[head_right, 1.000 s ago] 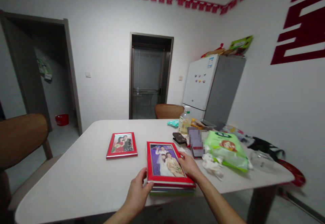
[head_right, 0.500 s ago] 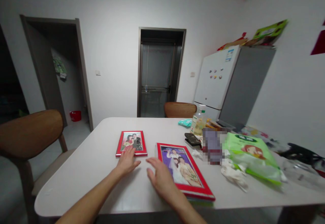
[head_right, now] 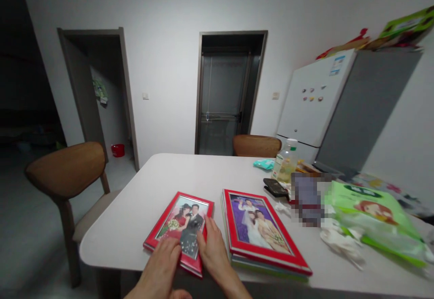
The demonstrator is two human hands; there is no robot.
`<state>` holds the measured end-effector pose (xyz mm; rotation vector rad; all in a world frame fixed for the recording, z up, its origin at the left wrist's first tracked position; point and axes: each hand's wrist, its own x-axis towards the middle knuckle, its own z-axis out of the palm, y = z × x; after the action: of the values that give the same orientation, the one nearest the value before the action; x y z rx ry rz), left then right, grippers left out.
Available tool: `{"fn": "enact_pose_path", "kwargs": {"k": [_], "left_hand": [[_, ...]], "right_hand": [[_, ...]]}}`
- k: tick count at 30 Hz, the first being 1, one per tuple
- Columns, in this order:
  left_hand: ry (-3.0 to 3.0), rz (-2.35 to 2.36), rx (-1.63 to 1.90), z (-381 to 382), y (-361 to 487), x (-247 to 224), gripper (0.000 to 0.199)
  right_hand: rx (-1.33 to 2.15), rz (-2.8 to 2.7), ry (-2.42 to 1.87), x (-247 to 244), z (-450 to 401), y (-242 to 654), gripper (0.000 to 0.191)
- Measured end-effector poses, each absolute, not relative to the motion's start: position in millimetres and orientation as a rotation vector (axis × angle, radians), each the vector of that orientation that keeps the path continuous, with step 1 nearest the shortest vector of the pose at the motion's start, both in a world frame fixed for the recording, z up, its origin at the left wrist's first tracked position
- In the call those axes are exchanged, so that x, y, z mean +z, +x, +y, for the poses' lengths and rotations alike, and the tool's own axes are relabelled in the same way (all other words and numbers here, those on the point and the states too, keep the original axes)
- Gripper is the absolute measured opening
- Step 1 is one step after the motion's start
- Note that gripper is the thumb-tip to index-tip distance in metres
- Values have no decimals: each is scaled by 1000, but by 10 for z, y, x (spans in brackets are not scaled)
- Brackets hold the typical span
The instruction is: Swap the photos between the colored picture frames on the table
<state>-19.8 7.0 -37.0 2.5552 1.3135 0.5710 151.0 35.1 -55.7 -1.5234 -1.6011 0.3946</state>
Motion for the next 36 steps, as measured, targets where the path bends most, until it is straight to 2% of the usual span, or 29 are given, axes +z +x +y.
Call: {"fn": "enact_pose_path", "kwargs": {"k": [5,11,14,18,24,36], "left_hand": [[2602,1177,712,25,-187,-522,50],[2229,1131,1192,-22,-251,-141,50],[1882,1122,1422,-60,-323,56,47],[1544,1158,1547,-43,-444,111,53],[1454,1206,1466,10,-620,-212,59],[2165,1694,1137,37,-819,-855,53]], "right_hand": [[644,-1427,-1476,-426,191,1520,55],[721,-1290,-1323,-160,155,1391,55],[737,-1412,-1254,-75,217,1225,53],[643,-1678,-1212,-106,268,1008,45],[460,-1936,-1310,-308,243,1011,42],[282,-2162,-1366,-356,190,1144,33]]}}
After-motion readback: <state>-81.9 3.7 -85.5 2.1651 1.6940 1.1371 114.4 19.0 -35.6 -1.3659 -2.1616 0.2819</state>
